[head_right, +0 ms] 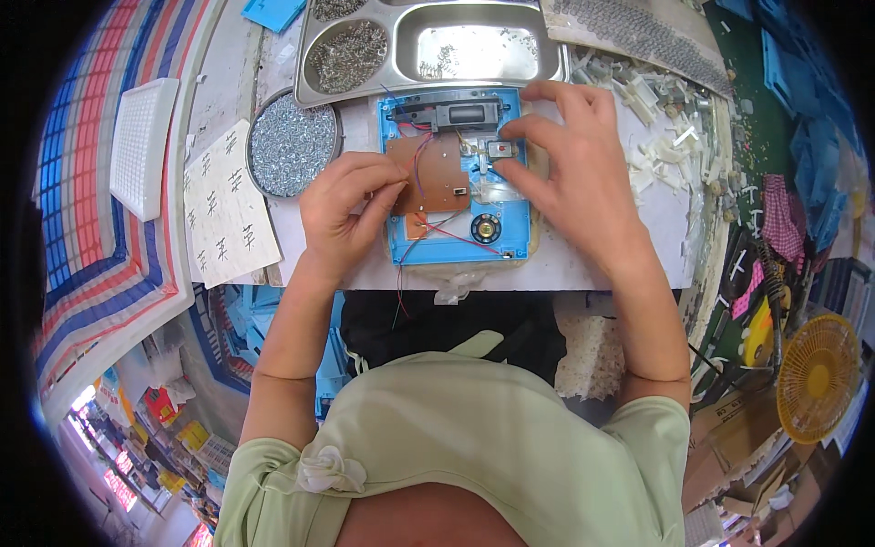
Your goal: The recorder is assembling an electronic device by soldering wires and screwing components together.
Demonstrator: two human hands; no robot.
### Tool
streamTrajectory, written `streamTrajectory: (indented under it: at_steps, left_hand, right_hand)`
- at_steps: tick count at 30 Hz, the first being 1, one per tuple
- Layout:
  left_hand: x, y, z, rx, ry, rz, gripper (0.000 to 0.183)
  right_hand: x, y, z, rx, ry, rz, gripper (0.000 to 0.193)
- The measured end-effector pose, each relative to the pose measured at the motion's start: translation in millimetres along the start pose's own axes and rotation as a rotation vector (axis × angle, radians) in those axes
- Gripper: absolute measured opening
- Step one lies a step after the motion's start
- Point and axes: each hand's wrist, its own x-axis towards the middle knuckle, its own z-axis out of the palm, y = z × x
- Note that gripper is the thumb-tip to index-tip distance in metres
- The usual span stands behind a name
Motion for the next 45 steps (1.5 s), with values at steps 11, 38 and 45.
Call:
streamTrajectory:
  at_steps: [11,38,45]
  left_hand:
    - [1,2,2,-0.012,-0.001,0.014,0.019]
    - [63,24,32,0.062,-0.189,0.059,0.017]
    - [62,24,36,0.094,-0.315,0.093,0.017]
  right_hand:
    - [28,-20,40,-0.043,0.126,-0.353,0.019]
    - [2,-2,8,0.564,0.156,0.081,0.013]
    - [-39,28,-12,0.596,0.302,0.202,0.013]
